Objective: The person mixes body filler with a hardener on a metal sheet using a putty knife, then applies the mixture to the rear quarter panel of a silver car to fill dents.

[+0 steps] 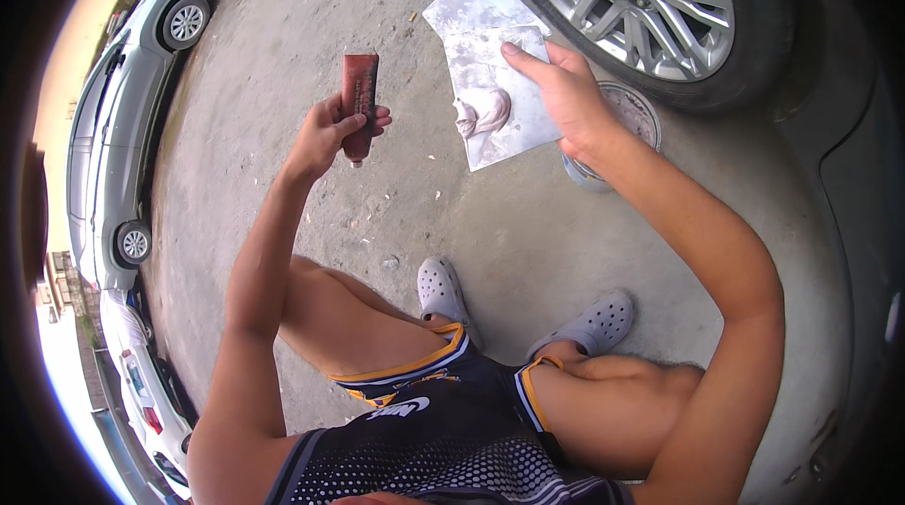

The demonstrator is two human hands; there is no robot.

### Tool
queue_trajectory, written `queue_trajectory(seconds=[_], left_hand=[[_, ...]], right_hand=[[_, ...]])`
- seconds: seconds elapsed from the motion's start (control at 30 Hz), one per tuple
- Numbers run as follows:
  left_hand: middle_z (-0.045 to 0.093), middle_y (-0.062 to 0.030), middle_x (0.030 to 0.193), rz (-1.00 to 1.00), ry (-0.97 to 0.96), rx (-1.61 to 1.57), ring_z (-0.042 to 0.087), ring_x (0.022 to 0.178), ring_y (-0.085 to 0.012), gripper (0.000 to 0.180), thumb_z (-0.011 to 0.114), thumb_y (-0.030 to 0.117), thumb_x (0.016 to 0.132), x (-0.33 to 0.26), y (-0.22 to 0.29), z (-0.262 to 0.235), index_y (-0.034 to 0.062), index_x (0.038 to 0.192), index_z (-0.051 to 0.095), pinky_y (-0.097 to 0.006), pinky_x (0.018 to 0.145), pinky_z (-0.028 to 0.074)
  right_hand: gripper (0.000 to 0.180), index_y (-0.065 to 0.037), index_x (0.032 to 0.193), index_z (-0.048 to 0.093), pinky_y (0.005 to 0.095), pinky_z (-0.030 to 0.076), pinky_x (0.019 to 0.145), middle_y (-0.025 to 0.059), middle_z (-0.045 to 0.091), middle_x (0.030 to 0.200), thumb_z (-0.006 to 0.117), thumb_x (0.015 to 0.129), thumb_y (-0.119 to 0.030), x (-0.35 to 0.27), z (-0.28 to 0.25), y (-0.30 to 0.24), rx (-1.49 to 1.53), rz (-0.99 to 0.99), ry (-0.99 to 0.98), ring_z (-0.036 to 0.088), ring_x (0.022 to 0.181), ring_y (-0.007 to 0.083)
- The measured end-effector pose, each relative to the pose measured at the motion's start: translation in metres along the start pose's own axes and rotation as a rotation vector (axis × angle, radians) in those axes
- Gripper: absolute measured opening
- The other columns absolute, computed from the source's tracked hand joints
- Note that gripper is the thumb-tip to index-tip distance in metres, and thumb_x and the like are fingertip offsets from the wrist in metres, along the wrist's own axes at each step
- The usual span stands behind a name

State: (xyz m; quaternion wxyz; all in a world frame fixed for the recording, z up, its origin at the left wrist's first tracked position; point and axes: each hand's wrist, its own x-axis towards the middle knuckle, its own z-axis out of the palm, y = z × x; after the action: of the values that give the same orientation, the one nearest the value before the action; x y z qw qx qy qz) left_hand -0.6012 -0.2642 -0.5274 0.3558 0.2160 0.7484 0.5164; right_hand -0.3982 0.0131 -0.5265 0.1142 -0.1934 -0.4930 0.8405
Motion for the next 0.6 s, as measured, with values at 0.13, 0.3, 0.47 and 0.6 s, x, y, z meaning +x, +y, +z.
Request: queue_trajectory(seconds=[0.13, 0.3, 0.47, 0.6], left_hand=[[0.070, -0.0086, 0.100, 0.059, -0.037, -0.078, 0.069, 0.084, -0.0151, 0.027, 0.064, 0.001, 0.097, -0.008, -0.019, -0.005, -0.0047, 0.121, 0.054, -0.029, 0.067, 0.055], [0.068, -0.0048, 0.086, 0.005, 0.076, 0.058, 0.066, 0.073, -0.0123, 0.031, 0.076, 0.016, 0.095, -0.005, -0.019, -0.019, -0.0005, 0.112, 0.057, -0.027, 0.061, 0.052], [0.066, -0.0052, 0.088, -0.060, 0.300, 0.149, 0.062, 0.067, -0.0106, 0.026, 0.076, 0.018, 0.096, -0.004, -0.018, -0.024, 0.0033, 0.107, 0.058, -0.027, 0.053, 0.049], [0.061, -0.0049, 0.085, 0.111, 0.270, 0.011, 0.061, 0.072, -0.0124, 0.032, 0.074, 0.028, 0.098, -0.006, -0.021, -0.019, 0.0064, 0.111, 0.054, -0.029, 0.059, 0.051]], right_hand=[[0.034, 0.002, 0.123, 0.064, 0.0325, 0.060, 0.087, 0.0115, 0.071, 0.117, 0.067, 0.101, -0.024, 0.003, -0.015, 0.019, 0.013, 0.019, -0.007, 0.072, 0.101, 0.0184], [0.033, 0.001, 0.124, 0.063, 0.0333, 0.060, 0.087, 0.0107, 0.072, 0.117, 0.066, 0.101, -0.022, 0.004, -0.031, 0.017, 0.023, 0.006, 0.028, 0.072, 0.102, 0.0184], [0.032, 0.001, 0.125, 0.063, 0.0336, 0.060, 0.088, 0.0103, 0.072, 0.118, 0.065, 0.102, -0.022, 0.002, -0.033, 0.022, 0.027, 0.011, 0.012, 0.072, 0.104, 0.0183], [0.032, 0.001, 0.126, 0.063, 0.0334, 0.060, 0.089, 0.0103, 0.072, 0.119, 0.064, 0.102, -0.021, -0.003, -0.031, 0.021, 0.010, 0.021, -0.001, 0.072, 0.105, 0.0183]])
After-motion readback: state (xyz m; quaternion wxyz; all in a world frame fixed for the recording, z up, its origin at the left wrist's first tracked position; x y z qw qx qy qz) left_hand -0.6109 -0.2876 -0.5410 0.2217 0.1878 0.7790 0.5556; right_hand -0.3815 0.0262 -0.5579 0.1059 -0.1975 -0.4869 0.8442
